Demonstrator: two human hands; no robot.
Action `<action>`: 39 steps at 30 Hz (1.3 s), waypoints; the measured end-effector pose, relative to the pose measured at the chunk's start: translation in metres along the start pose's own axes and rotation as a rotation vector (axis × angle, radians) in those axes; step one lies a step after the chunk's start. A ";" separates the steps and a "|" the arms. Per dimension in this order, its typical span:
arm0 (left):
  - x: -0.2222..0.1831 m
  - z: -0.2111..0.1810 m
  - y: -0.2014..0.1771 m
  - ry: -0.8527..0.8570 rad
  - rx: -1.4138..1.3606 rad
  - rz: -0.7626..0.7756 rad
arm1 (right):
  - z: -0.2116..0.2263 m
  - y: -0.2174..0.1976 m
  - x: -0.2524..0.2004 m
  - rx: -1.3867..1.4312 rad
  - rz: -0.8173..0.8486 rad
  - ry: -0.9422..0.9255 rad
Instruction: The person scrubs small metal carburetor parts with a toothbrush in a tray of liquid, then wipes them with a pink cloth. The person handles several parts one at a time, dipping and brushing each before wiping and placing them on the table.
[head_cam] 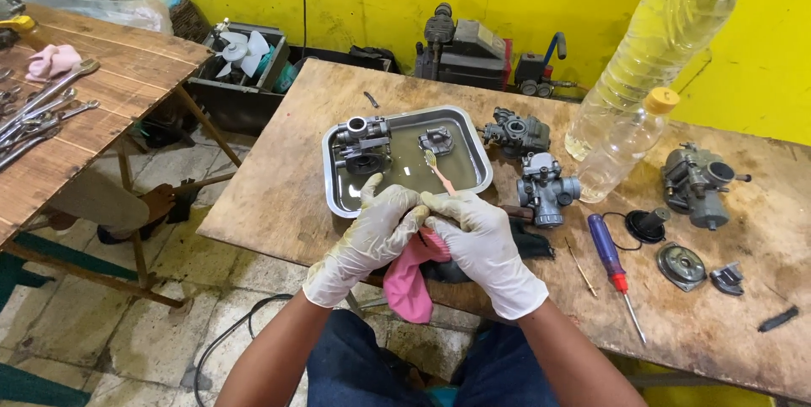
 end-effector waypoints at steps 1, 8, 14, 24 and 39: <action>0.000 0.005 0.003 0.005 0.000 -0.008 | -0.004 -0.001 -0.001 0.016 -0.027 0.003; 0.002 -0.017 0.008 -0.062 -0.152 -0.012 | 0.017 -0.020 -0.004 -0.163 -0.116 -0.053; 0.008 -0.019 0.011 -0.124 -0.318 -0.060 | 0.009 -0.025 0.000 -0.426 -0.195 -0.284; 0.007 -0.034 0.012 -0.242 -0.414 -0.017 | 0.023 -0.021 -0.002 -0.606 -0.148 -0.491; -0.020 -0.017 -0.001 -0.137 0.146 0.155 | -0.026 0.017 -0.036 -0.667 0.018 -0.421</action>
Point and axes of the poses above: each hand's wrist, its own x-axis towards the middle knuckle, its own y-axis out of the palm, z = x × y, the point moved 5 cm from there along x, towards the middle knuckle, and after that the axes turned 10 degrees about -x, right-handed, at the moved point
